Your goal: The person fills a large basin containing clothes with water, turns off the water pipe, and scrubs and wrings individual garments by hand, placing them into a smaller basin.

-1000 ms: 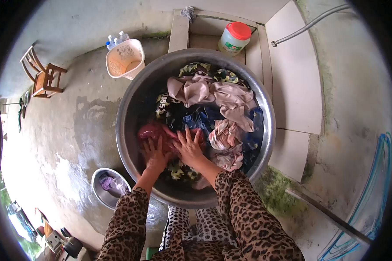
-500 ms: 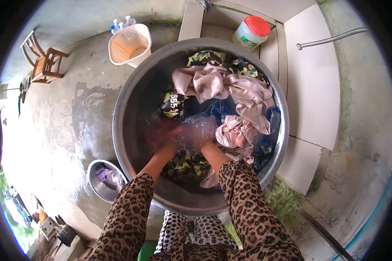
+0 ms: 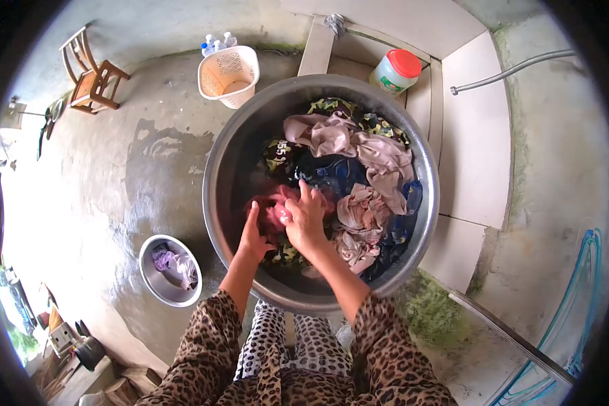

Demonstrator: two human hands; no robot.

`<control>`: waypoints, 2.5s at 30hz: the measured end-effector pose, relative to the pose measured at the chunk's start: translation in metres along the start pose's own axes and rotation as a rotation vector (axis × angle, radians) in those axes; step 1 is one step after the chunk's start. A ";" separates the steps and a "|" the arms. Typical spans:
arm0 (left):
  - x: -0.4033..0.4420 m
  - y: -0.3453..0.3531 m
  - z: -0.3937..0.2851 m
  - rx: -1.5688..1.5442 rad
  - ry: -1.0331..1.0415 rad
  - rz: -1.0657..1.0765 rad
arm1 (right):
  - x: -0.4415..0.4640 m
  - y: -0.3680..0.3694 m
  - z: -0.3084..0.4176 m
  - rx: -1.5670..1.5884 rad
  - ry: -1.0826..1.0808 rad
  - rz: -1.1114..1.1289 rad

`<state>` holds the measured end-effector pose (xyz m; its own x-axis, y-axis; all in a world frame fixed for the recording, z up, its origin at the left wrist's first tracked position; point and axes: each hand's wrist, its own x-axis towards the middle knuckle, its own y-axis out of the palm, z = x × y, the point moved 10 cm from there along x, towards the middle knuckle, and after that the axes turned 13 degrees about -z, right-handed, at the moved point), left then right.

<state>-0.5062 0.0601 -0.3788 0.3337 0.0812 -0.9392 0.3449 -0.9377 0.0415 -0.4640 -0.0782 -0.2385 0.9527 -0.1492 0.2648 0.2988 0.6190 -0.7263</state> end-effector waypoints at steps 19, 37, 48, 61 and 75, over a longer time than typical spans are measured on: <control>-0.080 0.088 -0.047 -0.384 0.408 0.820 | -0.008 -0.088 0.144 0.000 -0.172 -0.397; -0.047 -0.019 -0.054 0.938 1.072 -0.331 | -0.112 0.068 -0.026 -0.477 -0.318 0.441; -0.043 -0.004 0.036 -0.012 -0.399 0.146 | -0.016 0.020 0.022 0.087 0.142 0.236; -0.086 0.070 -0.043 -0.576 0.123 0.667 | -0.025 -0.092 0.191 0.034 -0.074 -0.046; -0.076 0.036 -0.053 -0.267 0.309 0.162 | 0.029 -0.054 0.022 0.025 0.461 -0.278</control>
<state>-0.4731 0.0383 -0.2881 0.6350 0.0753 -0.7688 0.4676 -0.8297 0.3050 -0.4537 -0.0984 -0.1776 0.7649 -0.6299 0.1347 0.5473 0.5252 -0.6517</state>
